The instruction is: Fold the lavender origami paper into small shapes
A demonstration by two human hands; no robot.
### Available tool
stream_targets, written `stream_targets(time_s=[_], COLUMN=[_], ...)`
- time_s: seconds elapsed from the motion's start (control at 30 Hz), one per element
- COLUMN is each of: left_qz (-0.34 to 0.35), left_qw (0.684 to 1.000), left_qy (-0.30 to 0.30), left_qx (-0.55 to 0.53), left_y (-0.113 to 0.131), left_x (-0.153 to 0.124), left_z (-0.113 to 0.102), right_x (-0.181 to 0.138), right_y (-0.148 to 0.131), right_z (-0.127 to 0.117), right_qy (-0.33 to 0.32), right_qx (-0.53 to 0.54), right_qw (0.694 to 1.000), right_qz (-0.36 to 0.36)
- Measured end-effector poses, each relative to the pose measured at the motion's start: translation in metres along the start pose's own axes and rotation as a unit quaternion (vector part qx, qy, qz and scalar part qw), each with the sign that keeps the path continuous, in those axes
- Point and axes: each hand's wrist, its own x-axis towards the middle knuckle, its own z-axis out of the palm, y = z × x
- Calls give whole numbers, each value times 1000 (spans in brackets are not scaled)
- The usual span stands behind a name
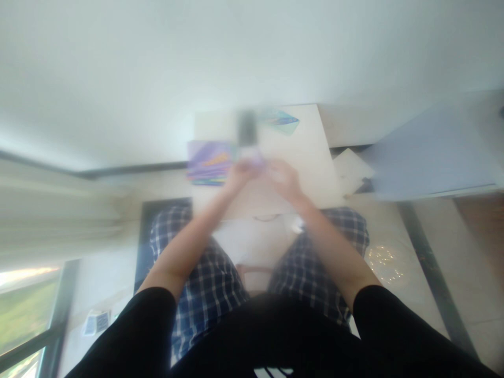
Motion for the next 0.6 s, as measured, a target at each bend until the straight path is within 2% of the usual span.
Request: stream_targets(time_s=[0.17,0.33,0.43,0.6], left_qz=[18,21,15,28], left_qw=[1000,1000,1000,1000], left_qy=[-7,-1,-3,-8], left_qx=[-19,-8,-18,2], left_y=[-2,10,14,9], left_x=[-1,-5,-5,-2], left_z=[0,0,0,0], right_x=[3,10,12,10], right_y=[-5,-4,-1,1], right_z=[-1,-3,-3,-4], right_qy=[7,14,8,-15], right_qx=[52,126,150,118], right_qw=[991,972,963,971], right_qz=[123,198,222,205])
